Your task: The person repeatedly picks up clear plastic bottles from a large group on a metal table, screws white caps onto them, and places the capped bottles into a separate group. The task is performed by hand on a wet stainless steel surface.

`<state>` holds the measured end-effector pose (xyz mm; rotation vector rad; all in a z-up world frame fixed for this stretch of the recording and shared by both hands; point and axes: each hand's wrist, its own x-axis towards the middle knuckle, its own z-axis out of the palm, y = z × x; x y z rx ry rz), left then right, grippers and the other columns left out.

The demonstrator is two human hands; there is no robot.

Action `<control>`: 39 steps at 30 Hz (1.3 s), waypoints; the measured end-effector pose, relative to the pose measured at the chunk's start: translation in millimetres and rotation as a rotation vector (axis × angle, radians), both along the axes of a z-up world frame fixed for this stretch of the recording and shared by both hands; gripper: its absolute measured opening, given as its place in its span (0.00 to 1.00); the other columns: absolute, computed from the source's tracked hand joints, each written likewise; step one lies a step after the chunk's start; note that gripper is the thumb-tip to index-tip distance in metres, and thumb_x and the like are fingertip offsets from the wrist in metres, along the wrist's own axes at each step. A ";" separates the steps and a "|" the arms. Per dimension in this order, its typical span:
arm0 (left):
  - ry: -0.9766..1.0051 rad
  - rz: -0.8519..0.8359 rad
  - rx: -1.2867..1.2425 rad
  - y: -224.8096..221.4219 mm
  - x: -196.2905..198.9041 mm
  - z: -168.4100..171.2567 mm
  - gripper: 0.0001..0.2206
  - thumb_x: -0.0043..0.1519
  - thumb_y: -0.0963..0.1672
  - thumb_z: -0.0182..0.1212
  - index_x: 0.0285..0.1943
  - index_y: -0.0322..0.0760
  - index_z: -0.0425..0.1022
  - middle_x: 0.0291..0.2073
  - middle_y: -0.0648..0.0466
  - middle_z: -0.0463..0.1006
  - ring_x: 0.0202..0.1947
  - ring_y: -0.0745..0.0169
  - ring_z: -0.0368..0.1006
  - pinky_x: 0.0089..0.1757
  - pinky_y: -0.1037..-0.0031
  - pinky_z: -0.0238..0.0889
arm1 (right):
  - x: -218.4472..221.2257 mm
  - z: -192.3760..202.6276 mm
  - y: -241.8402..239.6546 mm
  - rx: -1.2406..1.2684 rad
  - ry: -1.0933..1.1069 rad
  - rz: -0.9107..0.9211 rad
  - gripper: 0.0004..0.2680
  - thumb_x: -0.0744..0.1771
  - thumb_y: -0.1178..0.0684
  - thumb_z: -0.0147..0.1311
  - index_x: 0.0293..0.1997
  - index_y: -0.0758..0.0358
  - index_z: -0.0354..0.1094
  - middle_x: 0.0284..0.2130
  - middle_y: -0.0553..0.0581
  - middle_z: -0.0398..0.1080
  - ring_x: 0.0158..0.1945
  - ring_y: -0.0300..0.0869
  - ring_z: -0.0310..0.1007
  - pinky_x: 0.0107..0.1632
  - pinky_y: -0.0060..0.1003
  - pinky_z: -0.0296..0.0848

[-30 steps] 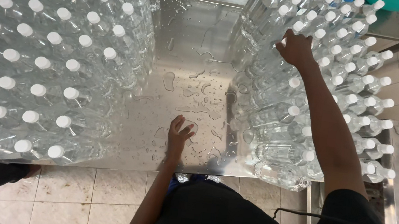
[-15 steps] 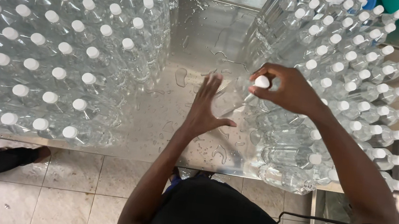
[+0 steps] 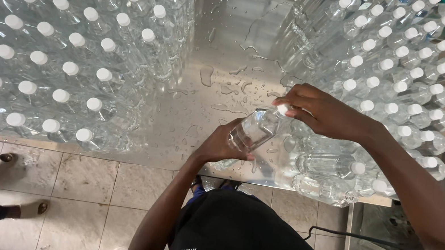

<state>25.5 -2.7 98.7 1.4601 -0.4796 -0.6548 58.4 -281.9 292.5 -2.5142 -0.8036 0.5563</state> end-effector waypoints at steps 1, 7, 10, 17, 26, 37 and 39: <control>0.002 -0.001 0.000 1.1 -1.2 1.4 0.49 0.48 0.51 0.89 0.79 0.38 0.64 0.44 0.43 0.87 0.42 0.55 0.85 0.46 0.65 0.79 | -1.3 -2.1 0.5 0.000 0.002 -0.001 0.13 0.74 0.49 0.50 0.64 0.63 0.74 0.48 0.61 0.75 0.54 0.54 0.76 0.59 0.51 0.74; 0.104 -0.080 -0.059 4.1 -1.5 -10.5 0.47 0.50 0.48 0.88 0.78 0.33 0.65 0.44 0.40 0.86 0.44 0.54 0.84 0.46 0.63 0.80 | -11.8 -5.4 -3.7 0.095 0.006 0.036 0.13 0.73 0.55 0.50 0.66 0.66 0.73 0.57 0.63 0.73 0.61 0.59 0.73 0.64 0.55 0.72; 0.149 -0.178 -0.141 6.1 4.4 -13.1 0.45 0.50 0.46 0.88 0.77 0.34 0.66 0.45 0.37 0.85 0.48 0.47 0.84 0.48 0.59 0.81 | -11.4 -1.1 -3.8 0.099 0.036 0.027 0.13 0.73 0.53 0.53 0.65 0.59 0.75 0.57 0.61 0.75 0.63 0.58 0.74 0.66 0.57 0.72; 0.114 -0.109 -0.101 2.2 5.2 -25.0 0.45 0.50 0.45 0.89 0.76 0.29 0.66 0.43 0.36 0.85 0.44 0.50 0.84 0.45 0.62 0.81 | -15.5 1.9 13.0 -0.138 0.118 -0.168 0.19 0.75 0.39 0.42 0.72 0.59 0.65 0.44 0.59 0.74 0.53 0.50 0.78 0.61 0.49 0.75; 0.563 0.215 -0.008 -11.3 6.8 -81.8 0.34 0.58 0.49 0.82 0.68 0.28 0.68 0.48 0.37 0.82 0.44 0.46 0.85 0.43 0.57 0.85 | -21.4 29.9 -3.3 -0.190 0.150 -0.360 0.25 0.73 0.40 0.49 0.82 0.58 0.54 0.52 0.65 0.77 0.61 0.60 0.77 0.65 0.61 0.73; 0.663 0.337 0.029 -7.1 9.0 -98.3 0.27 0.61 0.50 0.79 0.63 0.34 0.73 0.48 0.41 0.84 0.43 0.49 0.86 0.42 0.57 0.85 | -30.7 -23.8 -28.2 -0.366 0.252 -0.239 0.20 0.74 0.37 0.43 0.74 0.53 0.63 0.52 0.55 0.79 0.61 0.53 0.79 0.65 0.56 0.75; 0.640 0.308 0.010 -5.3 8.5 -94.9 0.30 0.59 0.51 0.82 0.64 0.33 0.73 0.48 0.40 0.84 0.44 0.49 0.86 0.44 0.56 0.84 | -28.3 -26.0 -25.4 -0.357 0.215 -0.196 0.19 0.75 0.38 0.43 0.73 0.52 0.65 0.51 0.56 0.79 0.61 0.53 0.79 0.64 0.56 0.76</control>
